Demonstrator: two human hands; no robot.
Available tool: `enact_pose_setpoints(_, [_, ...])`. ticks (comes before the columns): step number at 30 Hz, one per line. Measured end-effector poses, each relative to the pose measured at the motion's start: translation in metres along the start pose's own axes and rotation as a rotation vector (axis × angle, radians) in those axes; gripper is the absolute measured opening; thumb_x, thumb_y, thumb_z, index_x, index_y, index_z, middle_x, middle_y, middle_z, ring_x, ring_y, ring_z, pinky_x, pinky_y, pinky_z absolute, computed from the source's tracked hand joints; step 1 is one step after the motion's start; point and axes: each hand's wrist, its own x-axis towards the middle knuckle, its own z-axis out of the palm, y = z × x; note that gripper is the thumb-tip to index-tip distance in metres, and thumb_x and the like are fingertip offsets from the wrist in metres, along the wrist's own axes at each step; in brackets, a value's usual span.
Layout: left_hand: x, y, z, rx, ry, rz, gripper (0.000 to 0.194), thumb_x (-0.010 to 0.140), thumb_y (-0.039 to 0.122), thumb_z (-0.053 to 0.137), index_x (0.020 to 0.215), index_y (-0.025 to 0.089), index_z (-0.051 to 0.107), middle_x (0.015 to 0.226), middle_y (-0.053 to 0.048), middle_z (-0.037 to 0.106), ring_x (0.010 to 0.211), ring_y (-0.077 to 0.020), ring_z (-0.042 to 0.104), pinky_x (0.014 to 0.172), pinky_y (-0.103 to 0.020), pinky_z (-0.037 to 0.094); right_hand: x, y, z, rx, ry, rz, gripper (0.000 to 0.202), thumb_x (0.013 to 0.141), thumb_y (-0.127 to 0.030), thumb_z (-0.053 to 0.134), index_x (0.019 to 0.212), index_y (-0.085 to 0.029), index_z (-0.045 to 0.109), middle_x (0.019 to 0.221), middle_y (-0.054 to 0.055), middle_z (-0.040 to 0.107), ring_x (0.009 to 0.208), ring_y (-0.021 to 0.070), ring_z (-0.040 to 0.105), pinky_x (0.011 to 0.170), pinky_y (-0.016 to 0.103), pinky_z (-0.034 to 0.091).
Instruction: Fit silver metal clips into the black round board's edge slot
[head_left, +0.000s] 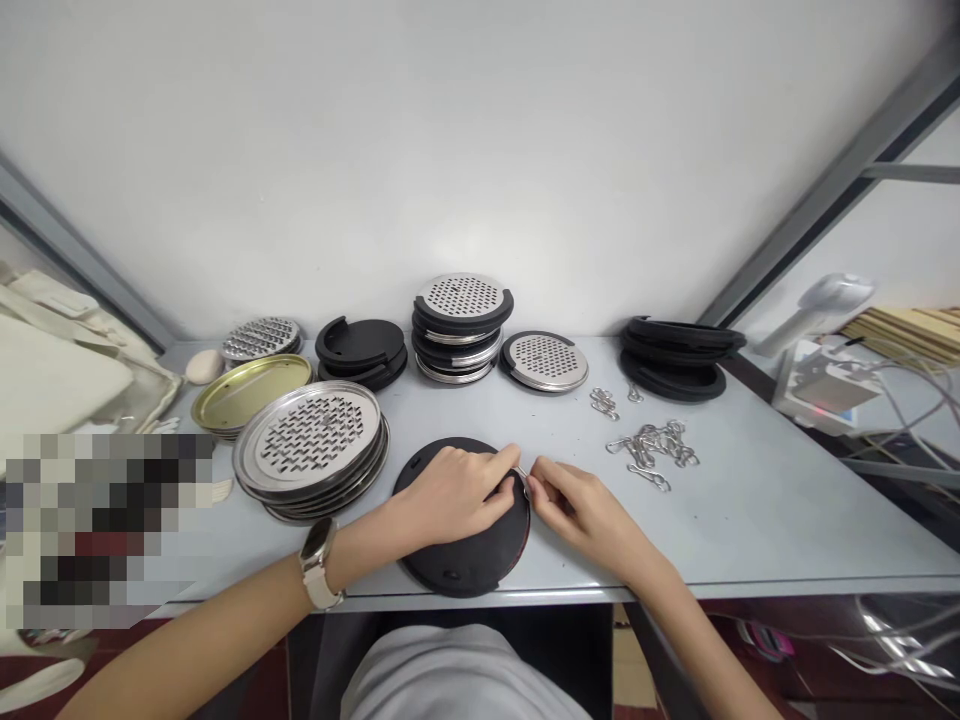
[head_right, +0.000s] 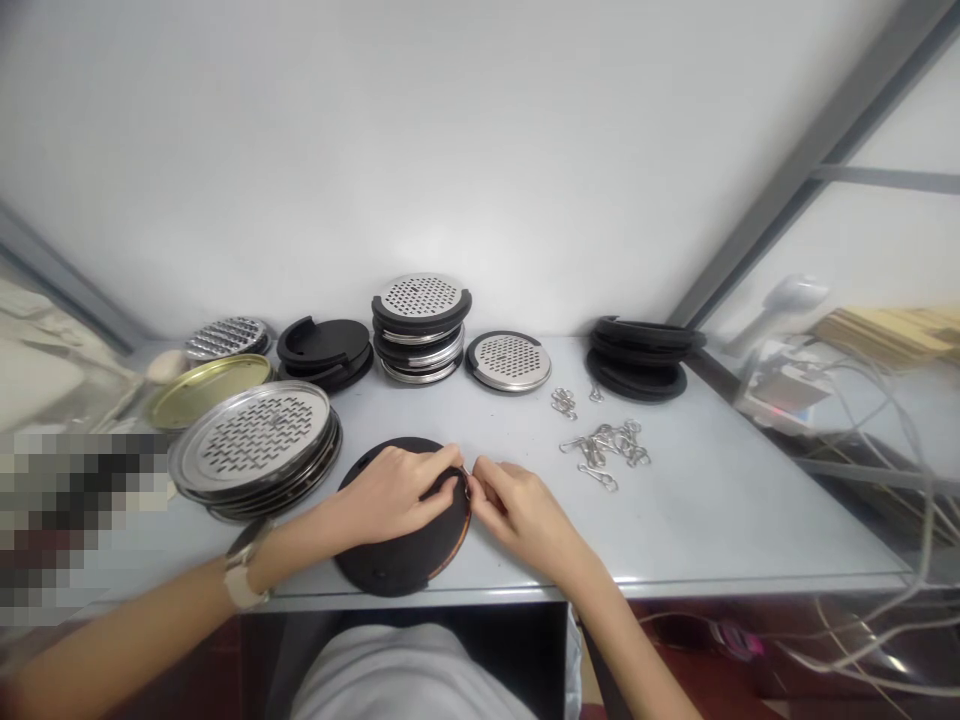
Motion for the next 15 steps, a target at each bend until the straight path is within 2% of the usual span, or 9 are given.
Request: enact_pose_setpoints(15, [0.0003,-0.0004,0.0007,0.003,0.009,-0.019,0.004,0.091,0.025,0.037,0.092,0.021,0.039,0.066,0.004,0.058,0.060,-0.0160,0.060,0.050,-0.028,0.028,0.0007,0.0003,0.0003,-0.015,-0.046,0.020,0.021,0.098,-0.027,0.030,0.081,-0.022,0.041,0.068,-0.002,0.048,0.060,0.0138,0.046,0.059,0.025,0.035])
